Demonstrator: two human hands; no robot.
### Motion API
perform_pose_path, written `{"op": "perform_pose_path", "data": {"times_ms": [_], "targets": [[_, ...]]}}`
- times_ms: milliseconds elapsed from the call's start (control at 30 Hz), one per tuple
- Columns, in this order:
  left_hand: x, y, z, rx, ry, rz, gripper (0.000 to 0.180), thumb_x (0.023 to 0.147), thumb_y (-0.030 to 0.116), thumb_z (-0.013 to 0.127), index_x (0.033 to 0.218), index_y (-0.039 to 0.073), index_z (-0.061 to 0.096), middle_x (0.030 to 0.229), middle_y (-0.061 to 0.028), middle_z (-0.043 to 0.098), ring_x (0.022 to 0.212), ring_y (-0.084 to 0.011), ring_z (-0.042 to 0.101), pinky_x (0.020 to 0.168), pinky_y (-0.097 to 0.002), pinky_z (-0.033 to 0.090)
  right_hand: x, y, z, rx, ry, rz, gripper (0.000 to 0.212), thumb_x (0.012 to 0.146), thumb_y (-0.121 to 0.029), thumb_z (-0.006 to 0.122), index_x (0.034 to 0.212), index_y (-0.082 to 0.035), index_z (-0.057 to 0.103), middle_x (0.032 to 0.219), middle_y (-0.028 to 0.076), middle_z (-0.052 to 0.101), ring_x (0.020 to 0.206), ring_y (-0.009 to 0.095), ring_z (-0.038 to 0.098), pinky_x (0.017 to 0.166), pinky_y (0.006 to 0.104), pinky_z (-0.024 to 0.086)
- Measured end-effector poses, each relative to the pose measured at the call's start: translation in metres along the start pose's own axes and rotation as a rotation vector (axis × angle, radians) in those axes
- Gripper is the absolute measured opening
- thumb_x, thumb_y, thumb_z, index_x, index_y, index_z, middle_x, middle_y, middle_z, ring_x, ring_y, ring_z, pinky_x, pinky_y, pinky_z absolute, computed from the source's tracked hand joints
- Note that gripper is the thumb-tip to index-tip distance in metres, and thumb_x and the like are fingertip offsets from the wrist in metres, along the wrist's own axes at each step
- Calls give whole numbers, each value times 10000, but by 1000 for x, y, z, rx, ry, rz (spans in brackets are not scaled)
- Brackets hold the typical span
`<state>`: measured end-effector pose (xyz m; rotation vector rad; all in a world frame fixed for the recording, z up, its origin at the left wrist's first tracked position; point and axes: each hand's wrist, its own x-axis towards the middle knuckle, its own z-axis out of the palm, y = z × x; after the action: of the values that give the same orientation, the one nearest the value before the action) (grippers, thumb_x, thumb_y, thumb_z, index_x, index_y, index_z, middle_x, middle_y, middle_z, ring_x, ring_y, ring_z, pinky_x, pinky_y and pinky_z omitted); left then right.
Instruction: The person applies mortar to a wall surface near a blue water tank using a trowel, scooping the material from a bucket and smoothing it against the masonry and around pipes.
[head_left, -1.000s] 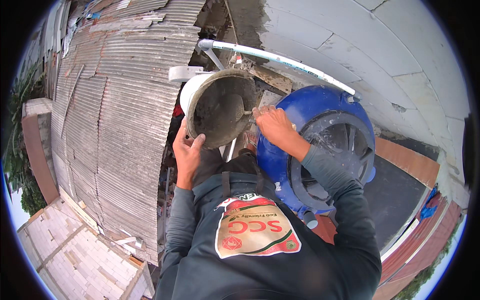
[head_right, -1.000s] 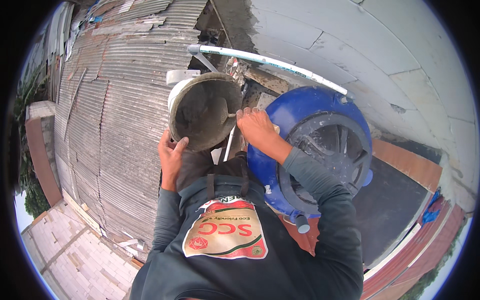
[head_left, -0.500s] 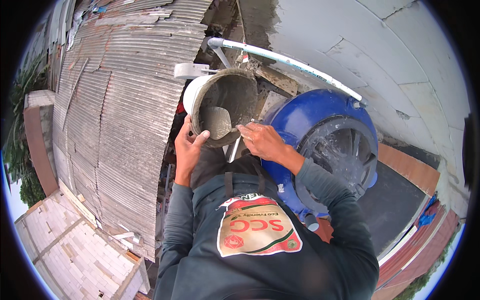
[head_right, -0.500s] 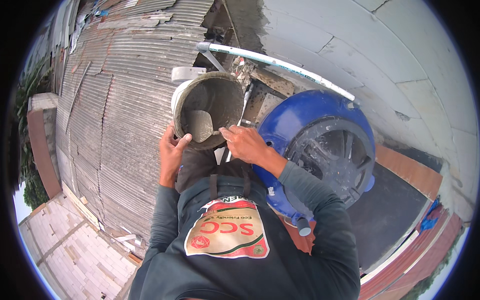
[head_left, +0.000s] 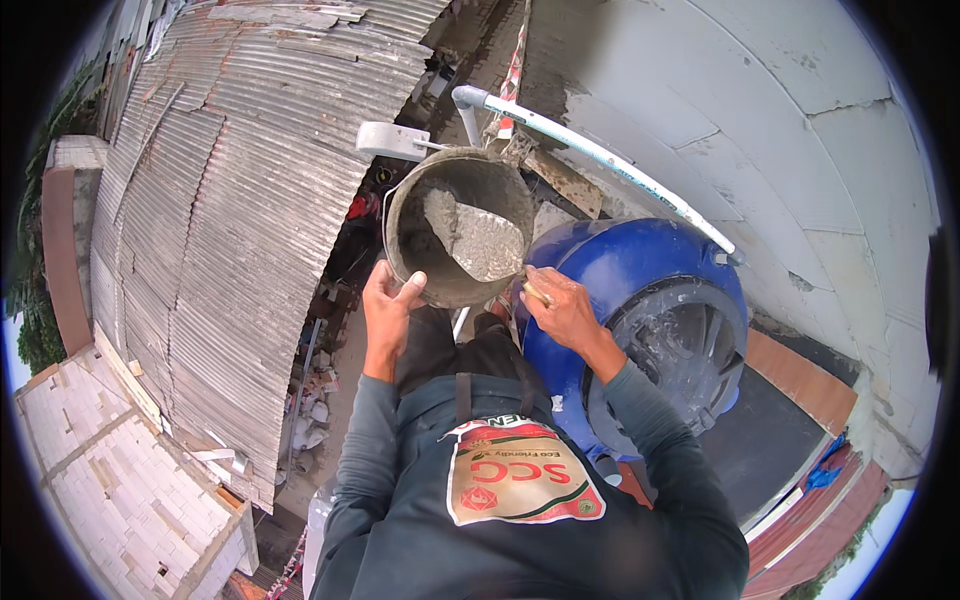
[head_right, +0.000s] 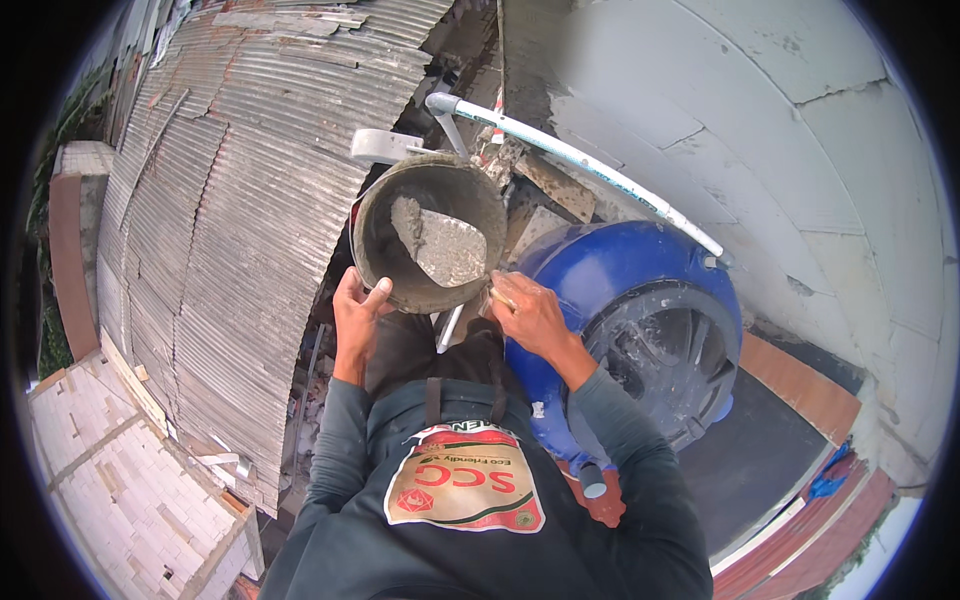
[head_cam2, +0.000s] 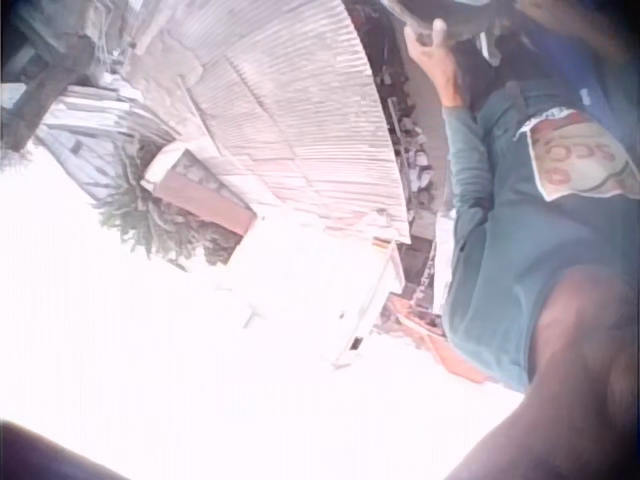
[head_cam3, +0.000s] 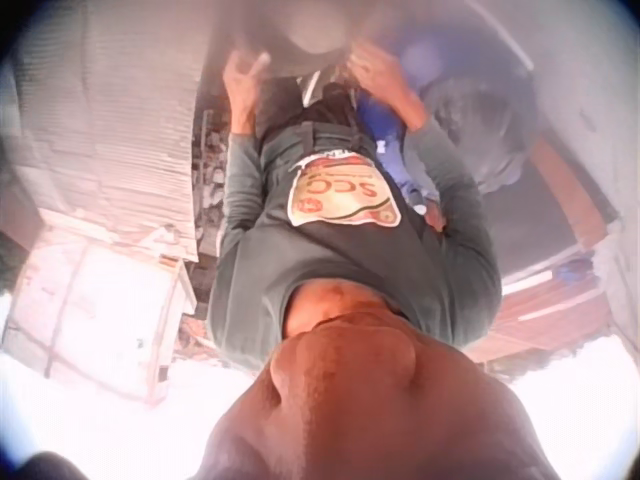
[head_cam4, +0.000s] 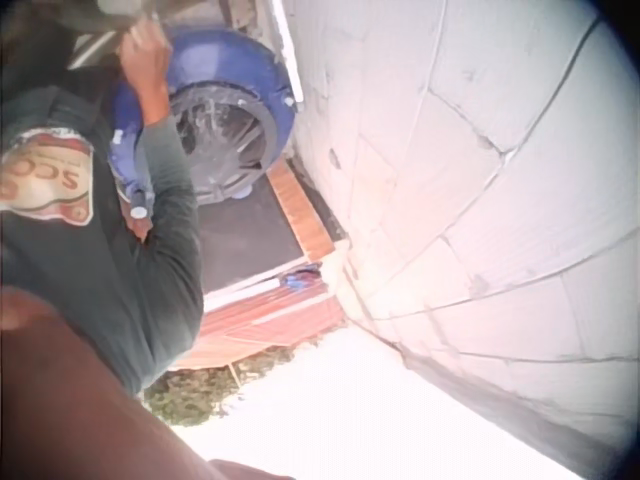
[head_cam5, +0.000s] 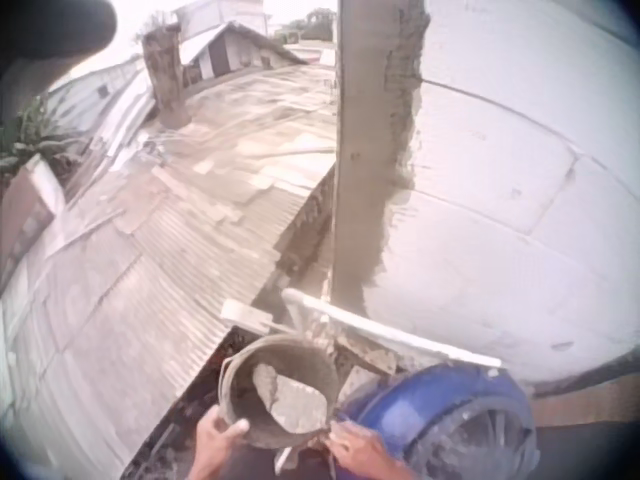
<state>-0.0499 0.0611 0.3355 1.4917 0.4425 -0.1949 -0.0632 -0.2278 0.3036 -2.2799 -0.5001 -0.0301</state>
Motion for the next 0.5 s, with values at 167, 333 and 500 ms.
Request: {"op": "perform_pose_path", "data": {"times_ms": [167,333,500], "targets": [[7,1,-2,-7,26,-42,223,922,97,744,1097,57,612,1052,0,652,939,-74,637,723,-268,575,11,-1,-3,-29,-33,34,319,872,-108,724,1129,76,683,1032,208,697,911,373,691,764,429,568],[18,-2,6,-100,40,-82,231,908,80,747,1095,61,613,1053,-12,663,922,-78,653,690,-246,567,19,20,14,-47,-59,20,297,852,-86,748,1104,61,690,1024,199,700,896,372,695,745,435,570],[36,-19,10,-194,47,-116,253,905,27,723,1125,45,601,1096,-45,665,937,-115,672,729,-281,604,31,30,15,22,-60,42,290,848,-82,757,1089,63,687,1019,203,706,893,378,696,748,434,571]]}}
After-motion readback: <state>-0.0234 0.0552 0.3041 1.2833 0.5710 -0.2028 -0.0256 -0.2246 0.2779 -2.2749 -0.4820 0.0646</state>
